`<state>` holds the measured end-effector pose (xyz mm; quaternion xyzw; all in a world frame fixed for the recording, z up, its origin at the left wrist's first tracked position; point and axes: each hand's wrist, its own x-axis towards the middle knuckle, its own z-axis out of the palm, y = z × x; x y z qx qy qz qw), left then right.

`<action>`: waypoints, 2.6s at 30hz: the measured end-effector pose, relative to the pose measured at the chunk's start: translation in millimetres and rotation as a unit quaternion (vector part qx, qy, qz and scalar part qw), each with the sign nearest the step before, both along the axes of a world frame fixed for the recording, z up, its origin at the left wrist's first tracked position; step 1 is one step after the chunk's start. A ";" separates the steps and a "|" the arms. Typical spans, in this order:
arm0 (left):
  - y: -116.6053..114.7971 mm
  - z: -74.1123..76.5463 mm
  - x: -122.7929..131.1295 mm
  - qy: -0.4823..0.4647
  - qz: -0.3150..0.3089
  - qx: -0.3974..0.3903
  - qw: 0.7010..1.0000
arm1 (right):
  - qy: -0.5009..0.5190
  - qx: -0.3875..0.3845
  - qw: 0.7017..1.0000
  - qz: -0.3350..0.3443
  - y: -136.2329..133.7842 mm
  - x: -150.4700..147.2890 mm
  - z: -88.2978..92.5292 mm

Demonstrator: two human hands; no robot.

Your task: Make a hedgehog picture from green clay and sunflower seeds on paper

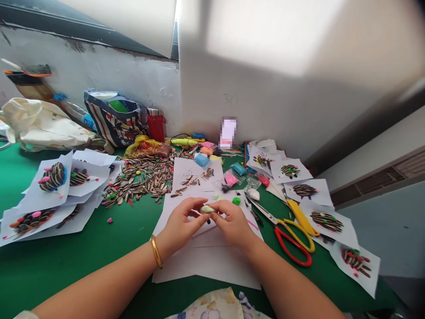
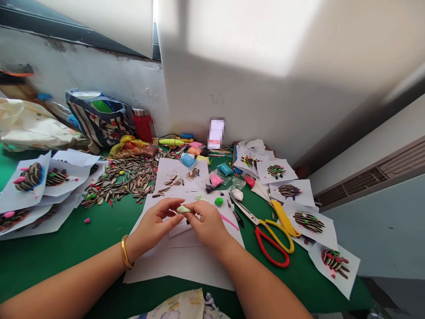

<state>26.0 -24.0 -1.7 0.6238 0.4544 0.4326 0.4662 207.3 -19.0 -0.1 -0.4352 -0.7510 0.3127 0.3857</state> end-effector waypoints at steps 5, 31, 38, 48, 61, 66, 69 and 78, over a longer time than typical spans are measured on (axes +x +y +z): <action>4.6 0.7 -5.0 0.094 0.012 0.101 0.990 | -0.016 -0.021 0.999 -0.044 -5.2 -4.3 -1.7; 5.2 1.8 -2.7 0.067 0.009 0.060 0.996 | -0.057 -0.037 0.998 -0.001 -0.7 -1.2 2.0; 6.5 -2.8 -0.7 -0.042 0.028 -0.070 0.996 | 0.001 -0.073 0.997 0.002 -1.2 0.1 5.6; 6.1 -1.3 -2.8 0.010 0.005 -0.002 1.000 | -0.031 -0.061 0.998 -0.006 -3.5 -2.0 2.2; 7.9 1.4 -2.8 0.019 0.020 -0.014 1.000 | -0.003 -0.083 0.996 0.014 -2.6 -1.8 3.3; 8.3 -0.2 -3.6 -0.043 0.013 -0.048 0.998 | 0.040 -0.109 0.993 -0.005 -2.9 -2.5 2.5; 8.5 1.9 -4.5 -0.004 0.006 -0.008 1.000 | 0.017 -0.098 0.995 -0.023 -3.5 -2.2 1.5; 8.1 -1.2 -3.1 -0.050 0.030 -0.050 0.997 | 0.038 -0.112 0.993 -0.003 -3.0 -2.8 2.0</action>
